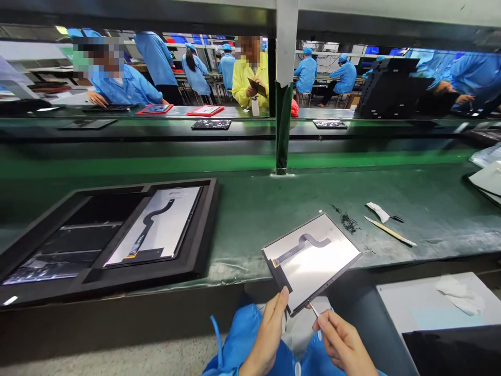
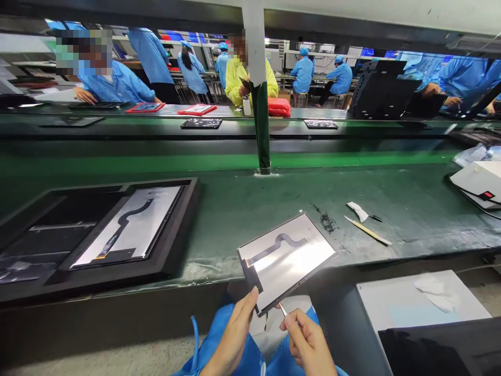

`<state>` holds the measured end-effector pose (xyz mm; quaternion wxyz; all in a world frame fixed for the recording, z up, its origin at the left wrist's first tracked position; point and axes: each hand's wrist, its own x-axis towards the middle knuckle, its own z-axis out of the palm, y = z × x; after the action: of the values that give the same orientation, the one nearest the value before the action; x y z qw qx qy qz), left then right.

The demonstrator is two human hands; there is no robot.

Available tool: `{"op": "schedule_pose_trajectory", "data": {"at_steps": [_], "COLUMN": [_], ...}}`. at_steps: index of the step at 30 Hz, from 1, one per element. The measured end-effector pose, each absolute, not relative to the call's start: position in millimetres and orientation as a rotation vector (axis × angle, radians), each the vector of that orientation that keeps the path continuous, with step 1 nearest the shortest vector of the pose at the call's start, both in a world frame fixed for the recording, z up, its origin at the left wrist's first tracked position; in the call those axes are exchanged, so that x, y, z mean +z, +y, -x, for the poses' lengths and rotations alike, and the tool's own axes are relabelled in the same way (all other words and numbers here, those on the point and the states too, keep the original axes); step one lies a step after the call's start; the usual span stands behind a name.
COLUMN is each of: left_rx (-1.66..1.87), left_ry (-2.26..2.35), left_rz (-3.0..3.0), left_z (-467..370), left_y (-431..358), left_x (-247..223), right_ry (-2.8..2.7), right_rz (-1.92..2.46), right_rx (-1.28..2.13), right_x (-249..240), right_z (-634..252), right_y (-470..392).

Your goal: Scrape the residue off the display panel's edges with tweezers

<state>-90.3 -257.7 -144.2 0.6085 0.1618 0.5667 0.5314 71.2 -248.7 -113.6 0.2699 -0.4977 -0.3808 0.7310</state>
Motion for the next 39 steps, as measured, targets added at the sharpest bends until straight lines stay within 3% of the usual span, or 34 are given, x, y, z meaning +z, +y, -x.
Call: {"op": "schedule_pose_trajectory", "data": {"at_steps": [39], "left_rx": [1.209], "left_ry": [1.395], "left_rz": [-0.697], "left_z": [86.0], "left_y": [-253.1], "left_x": [-140.6], "right_ry": [-0.972], "right_rz": [1.373], "right_rx": [1.881], "right_x": [-106.4], "right_z": [-84.0], "right_y": [-243.5]}}
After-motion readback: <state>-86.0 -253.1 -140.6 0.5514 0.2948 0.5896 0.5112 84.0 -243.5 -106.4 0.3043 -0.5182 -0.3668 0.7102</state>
